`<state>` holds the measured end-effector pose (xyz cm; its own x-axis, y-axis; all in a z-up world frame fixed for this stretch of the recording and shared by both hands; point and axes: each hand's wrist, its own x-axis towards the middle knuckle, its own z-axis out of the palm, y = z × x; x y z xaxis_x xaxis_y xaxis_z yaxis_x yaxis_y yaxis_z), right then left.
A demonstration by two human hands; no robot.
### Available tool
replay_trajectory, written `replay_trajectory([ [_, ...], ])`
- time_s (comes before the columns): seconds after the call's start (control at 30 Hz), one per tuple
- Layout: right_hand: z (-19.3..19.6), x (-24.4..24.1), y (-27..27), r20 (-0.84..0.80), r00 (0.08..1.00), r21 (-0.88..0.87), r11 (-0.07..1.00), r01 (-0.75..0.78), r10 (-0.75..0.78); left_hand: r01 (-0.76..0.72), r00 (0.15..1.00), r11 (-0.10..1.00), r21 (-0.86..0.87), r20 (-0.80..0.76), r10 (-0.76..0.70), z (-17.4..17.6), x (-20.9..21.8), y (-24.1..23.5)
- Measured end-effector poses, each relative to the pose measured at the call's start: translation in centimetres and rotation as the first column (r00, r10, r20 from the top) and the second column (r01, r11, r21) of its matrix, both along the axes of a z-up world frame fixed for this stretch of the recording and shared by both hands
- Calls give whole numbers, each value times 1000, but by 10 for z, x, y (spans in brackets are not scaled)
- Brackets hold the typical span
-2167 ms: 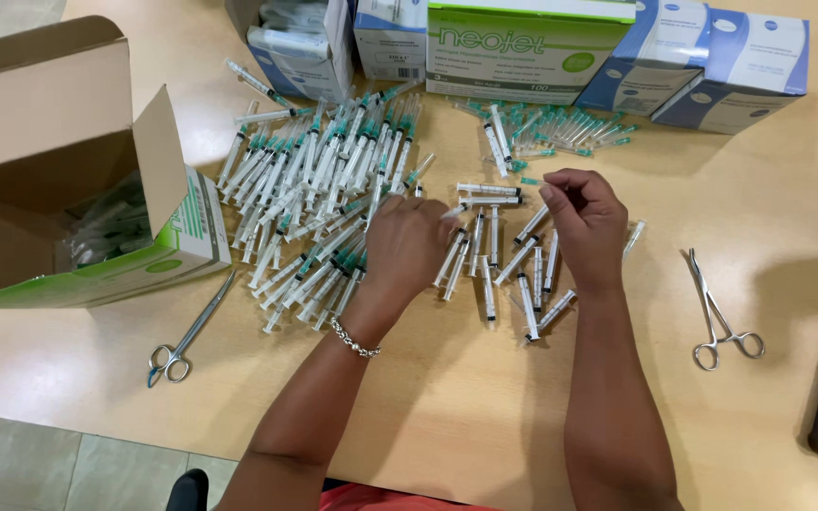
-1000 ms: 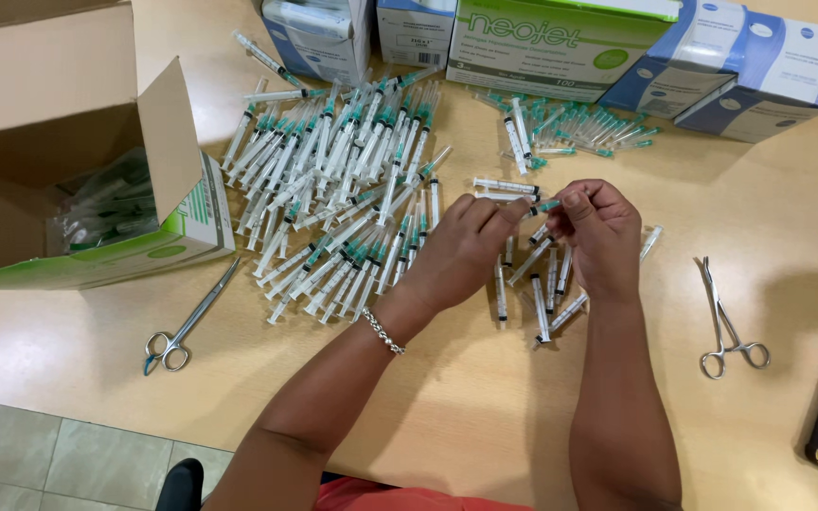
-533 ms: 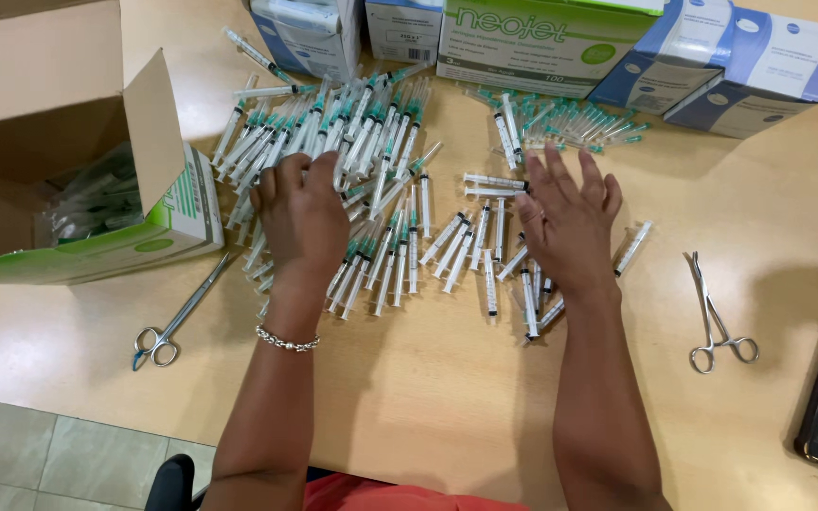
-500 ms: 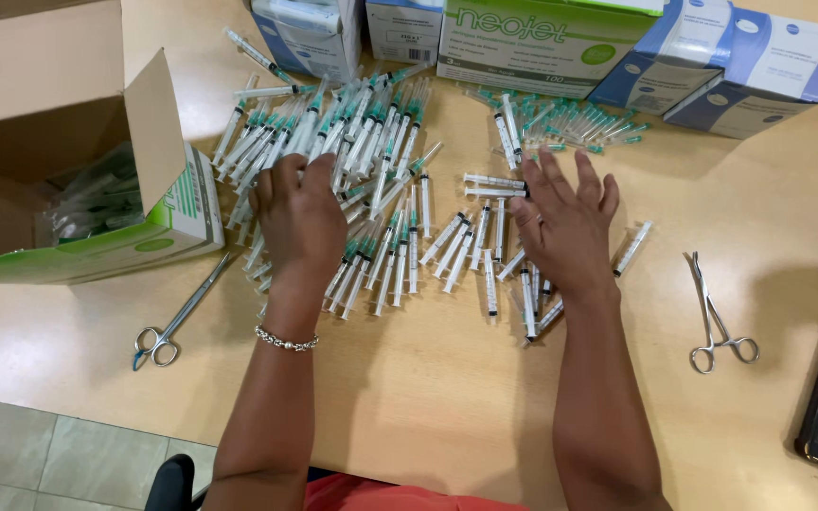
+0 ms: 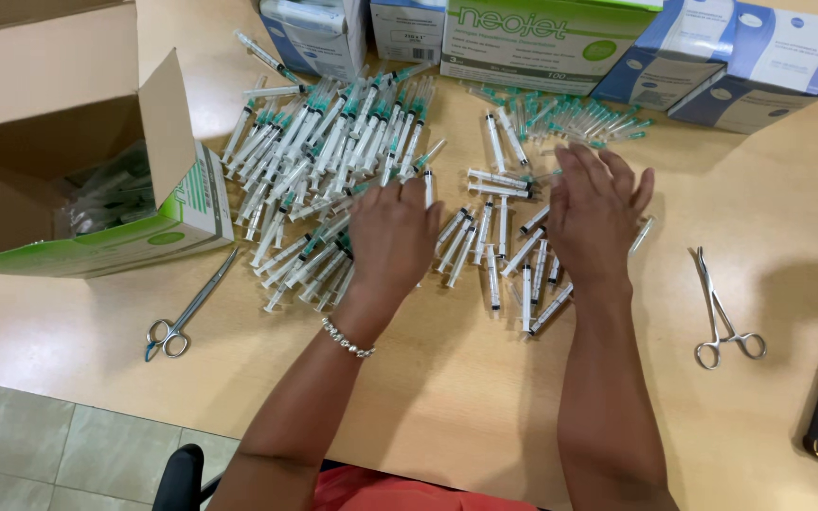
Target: The person assembles syringes by picking up syringe barrels and needles from a pile on a table, attaching the needles to the barrels, and placing the completed syringes into a separate pile. The person repeats this process continuously throughout the video.
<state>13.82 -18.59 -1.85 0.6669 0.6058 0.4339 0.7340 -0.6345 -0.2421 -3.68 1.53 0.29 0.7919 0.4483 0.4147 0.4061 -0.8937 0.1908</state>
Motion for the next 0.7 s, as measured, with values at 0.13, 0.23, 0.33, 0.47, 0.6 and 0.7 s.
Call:
replay_trajectory([
  [0.13,-23,3,-7,-43,999,-51,999,-5,3,-32,997,999,-14,-75,31,-32,18,-4],
  [0.23,-30,13,-13,1,1000,-30,999,20,-20,-71,993,996,53,-92,75,-49,27,-5],
  [0.33,-21,10,-12,11,1000,3,1000,9,-9,-52,997,994,95,-54,58,-52,28,-5],
  [0.47,-11,5,-9,17,1000,-33,999,21,-21,92,990,996,-10,104,-90,-27,24,-4],
  [0.6,-3,6,-7,-141,989,158,987,-11,34,325,907,946,-23,292,-304,-13,20,-6],
  [0.7,17,-4,10,-453,760,740,672,29,466,394,858,918,-37,373,-353,-25,25,-12],
])
